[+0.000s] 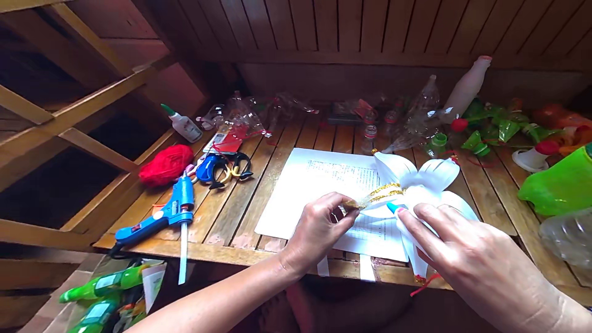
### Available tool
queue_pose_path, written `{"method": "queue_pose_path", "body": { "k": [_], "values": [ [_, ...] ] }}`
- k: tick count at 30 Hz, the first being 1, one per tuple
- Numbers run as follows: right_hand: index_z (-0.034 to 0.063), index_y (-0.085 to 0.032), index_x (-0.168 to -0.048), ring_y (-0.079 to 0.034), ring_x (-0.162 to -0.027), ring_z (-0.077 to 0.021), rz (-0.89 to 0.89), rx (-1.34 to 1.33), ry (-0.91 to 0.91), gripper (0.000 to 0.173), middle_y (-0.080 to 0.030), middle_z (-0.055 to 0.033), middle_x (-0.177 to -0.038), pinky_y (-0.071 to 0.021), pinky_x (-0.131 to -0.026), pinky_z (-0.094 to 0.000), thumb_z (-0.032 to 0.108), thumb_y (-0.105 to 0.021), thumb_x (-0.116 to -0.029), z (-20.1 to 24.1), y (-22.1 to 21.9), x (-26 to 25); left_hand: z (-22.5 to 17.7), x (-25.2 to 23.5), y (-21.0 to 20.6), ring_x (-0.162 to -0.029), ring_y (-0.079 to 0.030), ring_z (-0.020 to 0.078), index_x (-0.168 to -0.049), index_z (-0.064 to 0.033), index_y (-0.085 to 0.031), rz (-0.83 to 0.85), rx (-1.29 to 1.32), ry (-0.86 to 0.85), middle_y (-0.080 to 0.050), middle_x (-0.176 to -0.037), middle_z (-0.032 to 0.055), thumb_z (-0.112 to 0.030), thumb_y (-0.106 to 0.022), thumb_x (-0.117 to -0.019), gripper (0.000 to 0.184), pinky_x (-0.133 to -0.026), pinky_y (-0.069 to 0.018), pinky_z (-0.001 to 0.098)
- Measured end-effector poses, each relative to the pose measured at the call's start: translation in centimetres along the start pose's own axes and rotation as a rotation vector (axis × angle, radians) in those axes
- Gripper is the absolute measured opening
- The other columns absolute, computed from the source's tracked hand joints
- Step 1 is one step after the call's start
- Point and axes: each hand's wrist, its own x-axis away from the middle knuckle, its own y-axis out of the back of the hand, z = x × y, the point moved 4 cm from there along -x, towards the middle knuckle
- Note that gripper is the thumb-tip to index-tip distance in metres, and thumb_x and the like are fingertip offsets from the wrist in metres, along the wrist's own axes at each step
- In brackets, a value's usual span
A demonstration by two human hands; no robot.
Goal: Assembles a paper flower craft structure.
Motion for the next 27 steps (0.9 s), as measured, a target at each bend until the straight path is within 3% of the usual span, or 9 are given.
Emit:
{"method": "queue_pose_path", "body": {
  "k": [27],
  "values": [
    [0.0021,-0.073,-0.111,-0.062,-0.065,-0.028,-0.006,-0.008,-0.006,0.024,-0.067,-0.014,-0.09,-0.0391,-0.043,-0.033,0.008,-0.058,-0.0933,0.05,-0.02,-0.01,-0.32,-0.04,-0.14,-0.07,-0.063,0.0003,-0.097,-0.0013,-0.075,-0.002,-0.123,-0.081,-0.071,-0.085,0.0066,-0.016,-0.067,-0.0923,0.018,-0.066,-0.0503,0.0113]
  ]
}}
